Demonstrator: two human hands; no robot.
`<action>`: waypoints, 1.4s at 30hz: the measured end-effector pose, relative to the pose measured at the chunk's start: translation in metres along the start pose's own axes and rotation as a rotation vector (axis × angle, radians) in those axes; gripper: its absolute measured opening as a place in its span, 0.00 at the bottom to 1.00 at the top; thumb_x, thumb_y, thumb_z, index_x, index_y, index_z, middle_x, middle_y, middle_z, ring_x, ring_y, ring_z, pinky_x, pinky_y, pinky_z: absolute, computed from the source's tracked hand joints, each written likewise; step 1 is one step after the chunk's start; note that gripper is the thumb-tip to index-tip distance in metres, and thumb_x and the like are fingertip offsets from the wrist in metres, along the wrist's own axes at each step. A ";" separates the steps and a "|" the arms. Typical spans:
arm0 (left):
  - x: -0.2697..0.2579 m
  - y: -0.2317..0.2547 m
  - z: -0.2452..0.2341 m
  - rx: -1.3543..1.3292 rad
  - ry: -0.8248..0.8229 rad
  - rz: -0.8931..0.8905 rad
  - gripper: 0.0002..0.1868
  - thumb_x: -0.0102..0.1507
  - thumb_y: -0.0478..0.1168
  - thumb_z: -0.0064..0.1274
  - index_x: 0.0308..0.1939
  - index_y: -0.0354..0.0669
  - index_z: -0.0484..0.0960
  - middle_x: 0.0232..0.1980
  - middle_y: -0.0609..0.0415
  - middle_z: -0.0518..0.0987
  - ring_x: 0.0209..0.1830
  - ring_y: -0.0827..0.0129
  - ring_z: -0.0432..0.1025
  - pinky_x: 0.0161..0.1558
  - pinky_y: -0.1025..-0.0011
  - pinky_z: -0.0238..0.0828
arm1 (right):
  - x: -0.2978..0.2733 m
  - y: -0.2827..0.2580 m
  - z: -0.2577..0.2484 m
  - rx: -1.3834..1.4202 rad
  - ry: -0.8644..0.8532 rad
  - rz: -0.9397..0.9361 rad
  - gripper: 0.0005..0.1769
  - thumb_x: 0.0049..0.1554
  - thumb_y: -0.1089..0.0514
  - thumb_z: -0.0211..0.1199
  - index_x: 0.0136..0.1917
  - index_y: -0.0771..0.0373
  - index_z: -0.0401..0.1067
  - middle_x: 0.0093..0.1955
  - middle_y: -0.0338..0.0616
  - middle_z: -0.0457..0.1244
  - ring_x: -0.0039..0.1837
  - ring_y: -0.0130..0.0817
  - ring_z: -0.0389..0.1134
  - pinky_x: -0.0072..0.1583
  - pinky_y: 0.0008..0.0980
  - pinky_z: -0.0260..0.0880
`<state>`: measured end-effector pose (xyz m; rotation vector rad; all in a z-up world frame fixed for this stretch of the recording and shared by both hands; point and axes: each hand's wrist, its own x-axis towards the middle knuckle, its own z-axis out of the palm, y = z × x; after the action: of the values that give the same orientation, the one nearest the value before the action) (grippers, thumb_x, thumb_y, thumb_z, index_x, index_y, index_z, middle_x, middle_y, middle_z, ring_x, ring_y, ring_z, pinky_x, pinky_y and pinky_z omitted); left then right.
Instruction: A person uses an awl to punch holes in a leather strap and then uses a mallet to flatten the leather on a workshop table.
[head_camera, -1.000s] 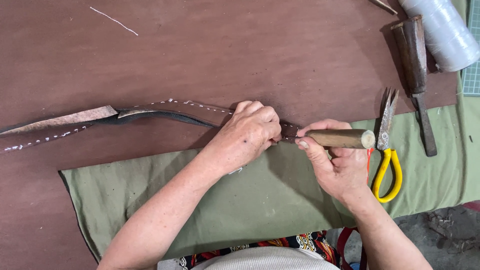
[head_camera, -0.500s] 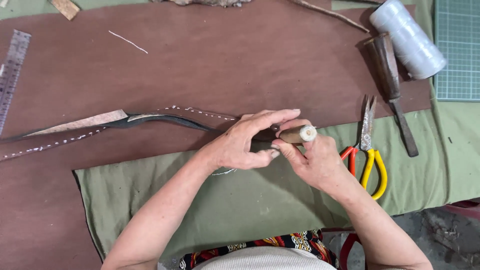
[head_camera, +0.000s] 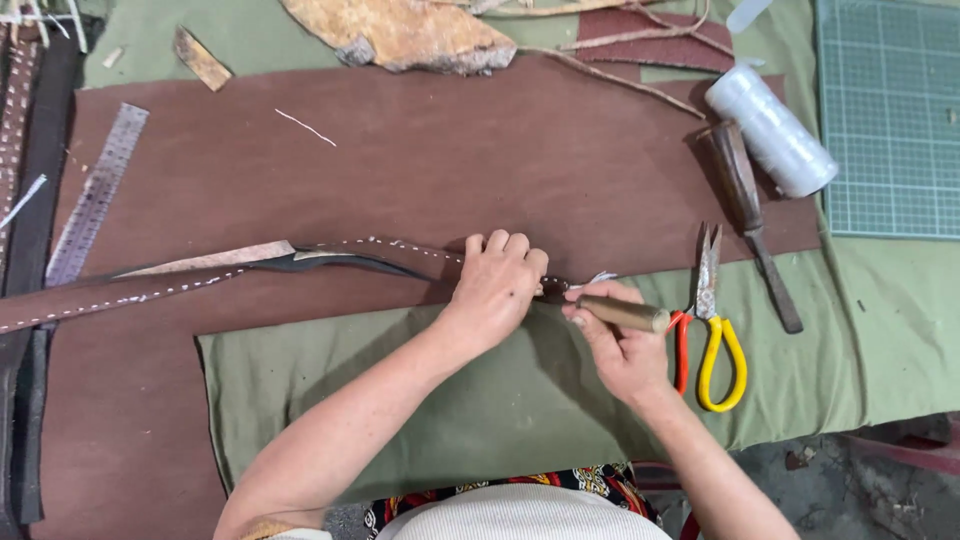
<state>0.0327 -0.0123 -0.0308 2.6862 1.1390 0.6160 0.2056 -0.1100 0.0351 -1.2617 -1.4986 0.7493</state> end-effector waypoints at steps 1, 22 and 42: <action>0.004 -0.002 -0.001 -0.053 -0.095 -0.022 0.09 0.61 0.46 0.57 0.35 0.49 0.75 0.36 0.56 0.67 0.42 0.58 0.63 0.47 0.53 0.58 | -0.002 -0.001 0.000 0.011 0.008 0.007 0.12 0.60 0.65 0.64 0.57 0.69 0.70 0.48 0.50 0.73 0.47 0.34 0.76 0.49 0.34 0.79; 0.090 -0.062 -0.056 -0.385 -0.444 -0.310 0.13 0.60 0.38 0.60 0.49 0.49 0.79 0.42 0.48 0.79 0.48 0.48 0.76 0.52 0.53 0.74 | 0.127 0.022 -0.007 -0.034 -0.173 0.183 0.15 0.59 0.62 0.69 0.58 0.68 0.73 0.44 0.46 0.73 0.46 0.33 0.77 0.51 0.36 0.77; 0.063 -0.052 -0.090 -0.985 0.165 -0.166 0.23 0.65 0.45 0.63 0.64 0.53 0.78 0.63 0.51 0.75 0.65 0.56 0.70 0.67 0.57 0.67 | 0.157 0.001 -0.007 -0.230 -0.430 0.038 0.16 0.59 0.58 0.67 0.60 0.62 0.73 0.40 0.54 0.72 0.44 0.55 0.75 0.45 0.49 0.77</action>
<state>-0.0010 0.0681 0.0546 1.7115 0.7649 1.0360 0.2189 0.0396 0.0822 -1.3584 -1.9575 0.9357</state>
